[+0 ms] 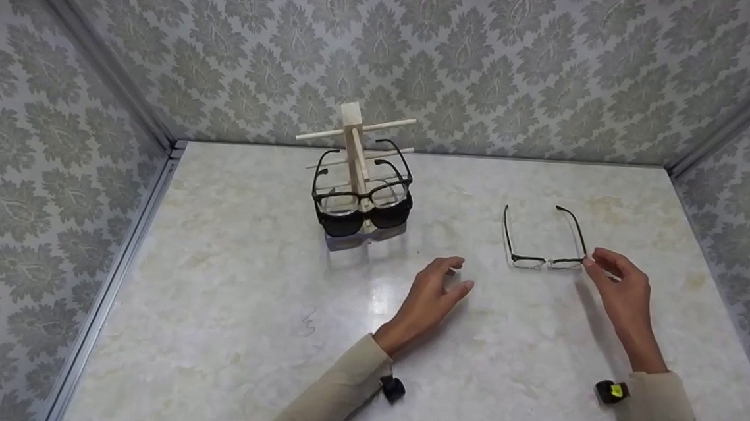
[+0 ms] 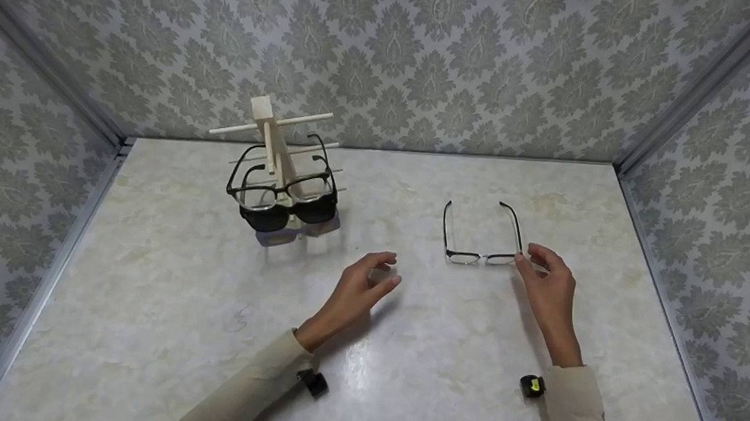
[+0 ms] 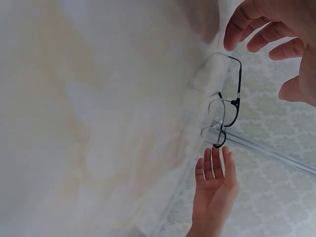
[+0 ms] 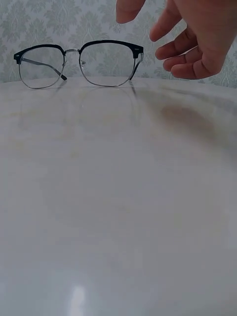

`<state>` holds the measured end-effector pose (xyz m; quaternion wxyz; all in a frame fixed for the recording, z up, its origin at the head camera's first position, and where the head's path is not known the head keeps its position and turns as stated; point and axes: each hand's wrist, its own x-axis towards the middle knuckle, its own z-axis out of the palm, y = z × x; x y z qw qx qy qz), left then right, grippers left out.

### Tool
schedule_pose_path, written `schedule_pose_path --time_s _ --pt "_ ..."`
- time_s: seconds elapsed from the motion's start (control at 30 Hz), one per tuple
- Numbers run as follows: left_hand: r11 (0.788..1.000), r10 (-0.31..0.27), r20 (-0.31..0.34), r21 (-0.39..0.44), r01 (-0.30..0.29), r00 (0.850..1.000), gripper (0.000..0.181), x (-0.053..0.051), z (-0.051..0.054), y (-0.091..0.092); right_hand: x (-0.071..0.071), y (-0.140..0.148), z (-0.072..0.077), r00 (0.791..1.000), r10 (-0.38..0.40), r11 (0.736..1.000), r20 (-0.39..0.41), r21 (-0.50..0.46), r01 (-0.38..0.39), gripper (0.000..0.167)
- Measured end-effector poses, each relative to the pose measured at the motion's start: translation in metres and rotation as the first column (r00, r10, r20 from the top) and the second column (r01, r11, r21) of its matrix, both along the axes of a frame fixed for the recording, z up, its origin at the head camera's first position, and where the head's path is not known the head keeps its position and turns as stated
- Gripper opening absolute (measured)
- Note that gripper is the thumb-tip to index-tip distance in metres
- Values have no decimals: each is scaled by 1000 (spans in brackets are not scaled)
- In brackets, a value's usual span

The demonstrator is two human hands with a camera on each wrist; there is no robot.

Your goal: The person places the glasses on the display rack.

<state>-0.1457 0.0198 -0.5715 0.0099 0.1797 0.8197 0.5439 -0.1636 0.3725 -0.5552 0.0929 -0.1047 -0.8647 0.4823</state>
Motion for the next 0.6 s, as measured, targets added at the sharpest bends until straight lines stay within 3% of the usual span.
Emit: schedule_pose_path --time_s 0.27,0.37,0.47,0.53,0.6 --pt "1000 -3 -6 25 3 1000 50 -7 -6 20 -4 3 -5 999 45 999 30 5 -45 54" --pt "1000 6 -39 29 -5 999 50 -15 -21 28 -6 2 -5 998 43 999 46 -12 -42 56" --pt "1000 -5 -23 7 5 1000 52 -21 -21 33 -8 3 -6 997 42 999 67 -24 -41 58" --pt "1000 -12 -22 3 12 1000 54 -27 -28 39 -10 4 -6 996 50 998 77 -29 -48 59" --pt "1000 -23 -11 -11 23 1000 55 -30 -23 42 -12 4 -6 995 65 997 77 -38 -62 59"
